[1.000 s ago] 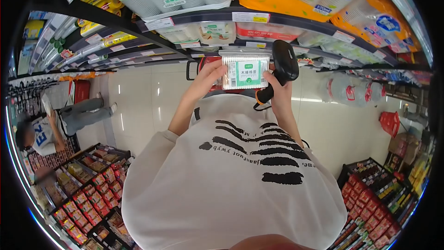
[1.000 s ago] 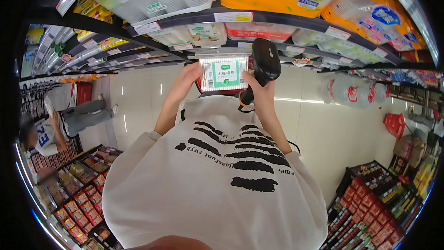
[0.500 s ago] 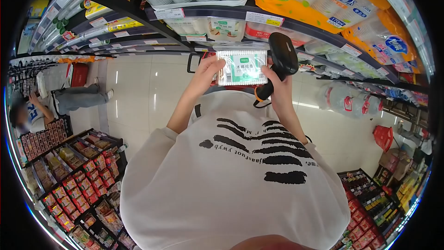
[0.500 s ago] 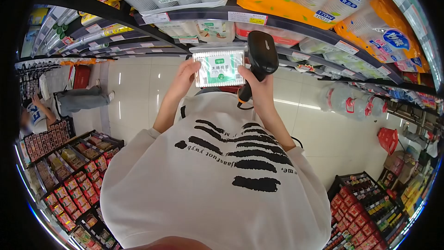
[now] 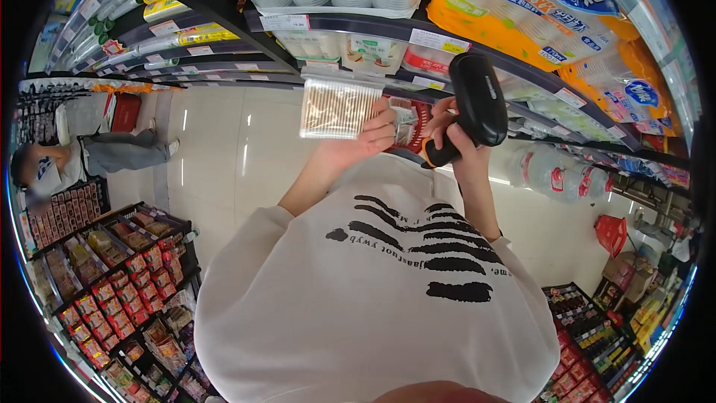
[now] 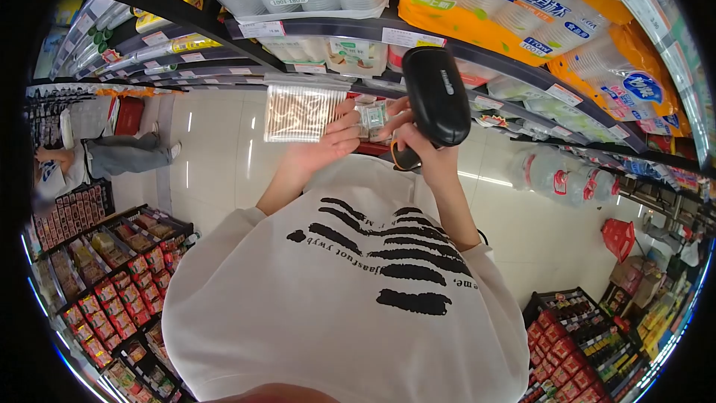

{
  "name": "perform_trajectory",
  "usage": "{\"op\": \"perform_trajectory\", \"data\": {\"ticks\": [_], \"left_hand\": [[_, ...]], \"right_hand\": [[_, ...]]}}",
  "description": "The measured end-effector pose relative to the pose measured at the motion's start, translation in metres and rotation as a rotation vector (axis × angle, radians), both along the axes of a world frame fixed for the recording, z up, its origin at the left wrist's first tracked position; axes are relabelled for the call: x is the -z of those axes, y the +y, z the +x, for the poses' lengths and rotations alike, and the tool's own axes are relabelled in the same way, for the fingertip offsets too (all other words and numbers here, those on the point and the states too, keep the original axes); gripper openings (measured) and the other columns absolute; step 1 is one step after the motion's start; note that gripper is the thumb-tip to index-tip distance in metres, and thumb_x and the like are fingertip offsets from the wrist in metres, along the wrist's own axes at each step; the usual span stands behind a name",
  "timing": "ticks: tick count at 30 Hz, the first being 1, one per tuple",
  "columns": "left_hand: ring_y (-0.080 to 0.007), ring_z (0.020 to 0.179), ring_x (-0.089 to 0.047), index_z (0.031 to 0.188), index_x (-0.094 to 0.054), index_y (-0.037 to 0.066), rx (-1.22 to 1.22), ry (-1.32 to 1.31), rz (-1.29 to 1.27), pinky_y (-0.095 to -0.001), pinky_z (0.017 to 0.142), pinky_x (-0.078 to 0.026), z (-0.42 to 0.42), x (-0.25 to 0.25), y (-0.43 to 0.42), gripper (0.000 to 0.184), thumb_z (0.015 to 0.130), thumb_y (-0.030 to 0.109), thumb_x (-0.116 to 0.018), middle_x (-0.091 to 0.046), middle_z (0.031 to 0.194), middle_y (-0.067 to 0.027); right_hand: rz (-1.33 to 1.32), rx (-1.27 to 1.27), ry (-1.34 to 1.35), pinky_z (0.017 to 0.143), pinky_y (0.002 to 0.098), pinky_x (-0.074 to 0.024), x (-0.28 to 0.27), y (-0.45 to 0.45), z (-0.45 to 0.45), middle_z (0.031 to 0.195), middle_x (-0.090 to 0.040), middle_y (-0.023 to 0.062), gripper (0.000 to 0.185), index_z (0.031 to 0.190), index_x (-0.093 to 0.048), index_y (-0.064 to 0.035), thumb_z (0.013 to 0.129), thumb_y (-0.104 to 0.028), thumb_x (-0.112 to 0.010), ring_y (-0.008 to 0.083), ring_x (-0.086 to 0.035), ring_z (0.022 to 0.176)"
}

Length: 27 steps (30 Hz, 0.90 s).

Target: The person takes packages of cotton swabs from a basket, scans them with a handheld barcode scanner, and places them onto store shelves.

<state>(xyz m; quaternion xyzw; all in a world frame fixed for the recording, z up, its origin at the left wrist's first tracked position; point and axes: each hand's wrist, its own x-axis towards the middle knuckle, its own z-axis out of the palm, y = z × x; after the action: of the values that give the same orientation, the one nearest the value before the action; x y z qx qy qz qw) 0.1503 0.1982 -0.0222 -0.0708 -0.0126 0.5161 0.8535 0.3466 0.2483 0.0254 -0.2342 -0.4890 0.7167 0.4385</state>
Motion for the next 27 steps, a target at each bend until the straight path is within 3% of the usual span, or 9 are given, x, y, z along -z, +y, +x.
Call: {"op": "perform_trajectory", "data": {"ticks": [10,12,13,15,18,19,23,26,27], "left_hand": [[-0.0127,0.052,-0.036,0.082,-0.039,0.008,0.146,-0.067,0.077,-0.0258,0.053,-0.030,-0.002,-0.002,-0.002,0.018,0.091,0.022,-0.044,-0.038,0.063,-0.0027],[-0.0160,0.072,-0.051,0.097,-0.045,0.006,0.157,0.014,0.166,-0.0271,0.064,-0.040,-0.005,0.001,0.000,0.018,0.092,0.023,-0.045,-0.050,0.081,-0.0058],[-0.0160,0.072,-0.051,0.097,-0.045,0.006,0.166,0.010,0.167,-0.0271,0.064,-0.040,-0.005,-0.001,-0.001,0.018,0.092,0.023,-0.045,-0.050,0.081,-0.0058],[-0.0185,0.103,-0.053,0.119,-0.043,0.005,-0.107,0.761,-0.126,-0.0318,0.087,-0.043,-0.003,-0.018,-0.003,0.031,0.094,0.023,-0.044,-0.053,0.109,-0.0073],[-0.0193,0.119,-0.046,0.130,-0.036,0.006,-0.114,0.959,0.000,-0.0355,0.101,-0.035,-0.013,-0.014,-0.005,0.039,0.095,0.022,-0.043,-0.050,0.124,-0.0065],[-0.0152,0.110,-0.052,0.117,-0.042,0.003,-0.142,0.983,-0.055,-0.0328,0.094,-0.042,-0.013,-0.017,-0.005,0.026,0.095,0.016,-0.041,-0.052,0.116,-0.0077],[-0.0137,0.107,-0.052,0.115,-0.044,0.004,-0.119,1.032,-0.004,-0.0306,0.093,-0.042,-0.024,-0.014,-0.011,0.024,0.095,0.018,-0.042,-0.052,0.115,-0.0066],[-0.0126,0.105,-0.052,0.117,-0.044,0.004,-0.067,1.221,0.029,-0.0283,0.090,-0.042,-0.033,-0.021,-0.020,0.025,0.095,0.017,-0.045,-0.052,0.115,-0.0057],[-0.0134,0.105,-0.052,0.119,-0.044,0.005,-0.200,1.354,0.124,-0.0279,0.089,-0.042,-0.035,-0.028,-0.024,0.028,0.094,0.015,-0.046,-0.053,0.114,-0.0062]], "right_hand": [[-0.134,0.124,0.035,0.057,0.0247,-0.0447,0.013,-0.018,-0.009,0.100,-0.056,0.0120,0.029,0.111,-0.051,0.0014,0.084,-0.006,-0.057,0.0181,-0.061,0.076],[-0.179,0.190,-0.021,0.059,0.0248,-0.0455,0.010,-0.023,-0.015,0.098,-0.057,0.0088,0.034,0.114,-0.052,0.0000,0.082,-0.007,-0.063,0.0156,-0.060,0.079],[-0.178,0.200,-0.024,0.059,0.0248,-0.0455,0.016,-0.026,-0.014,0.098,-0.057,0.0088,0.034,0.114,-0.052,0.0000,0.082,-0.007,-0.063,0.0156,-0.060,0.079],[-0.219,0.447,-0.268,0.060,0.0242,-0.0459,0.030,-0.031,-0.014,0.095,-0.058,0.0057,0.041,0.116,-0.053,-0.0021,0.079,-0.008,-0.069,0.0124,-0.059,0.081],[-0.264,0.481,-0.285,0.060,0.0237,-0.0461,0.023,-0.030,-0.015,0.091,-0.059,0.0029,0.046,0.118,-0.053,-0.0038,0.076,-0.009,-0.073,0.0103,-0.058,0.076],[-0.340,0.390,-0.305,0.058,0.0244,-0.0460,0.020,-0.030,-0.012,0.086,-0.058,0.0019,0.042,0.112,-0.054,-0.0032,0.075,-0.009,-0.074,0.0103,-0.057,0.070],[-0.376,0.348,-0.333,0.055,0.0247,-0.0451,0.020,-0.034,-0.015,0.083,-0.056,0.0012,0.037,0.106,-0.055,-0.0035,0.075,-0.008,-0.074,0.0104,-0.054,0.065],[-0.454,0.374,-0.231,0.052,0.0253,-0.0436,0.015,-0.036,-0.023,0.081,-0.055,0.0023,0.032,0.100,-0.054,-0.0035,0.074,-0.005,-0.073,0.0114,-0.054,0.064],[-0.501,0.389,-0.175,0.051,0.0256,-0.0431,0.014,-0.037,-0.025,0.080,-0.055,0.0026,0.033,0.101,-0.054,-0.0035,0.074,-0.004,-0.072,0.0121,-0.054,0.064]]}}
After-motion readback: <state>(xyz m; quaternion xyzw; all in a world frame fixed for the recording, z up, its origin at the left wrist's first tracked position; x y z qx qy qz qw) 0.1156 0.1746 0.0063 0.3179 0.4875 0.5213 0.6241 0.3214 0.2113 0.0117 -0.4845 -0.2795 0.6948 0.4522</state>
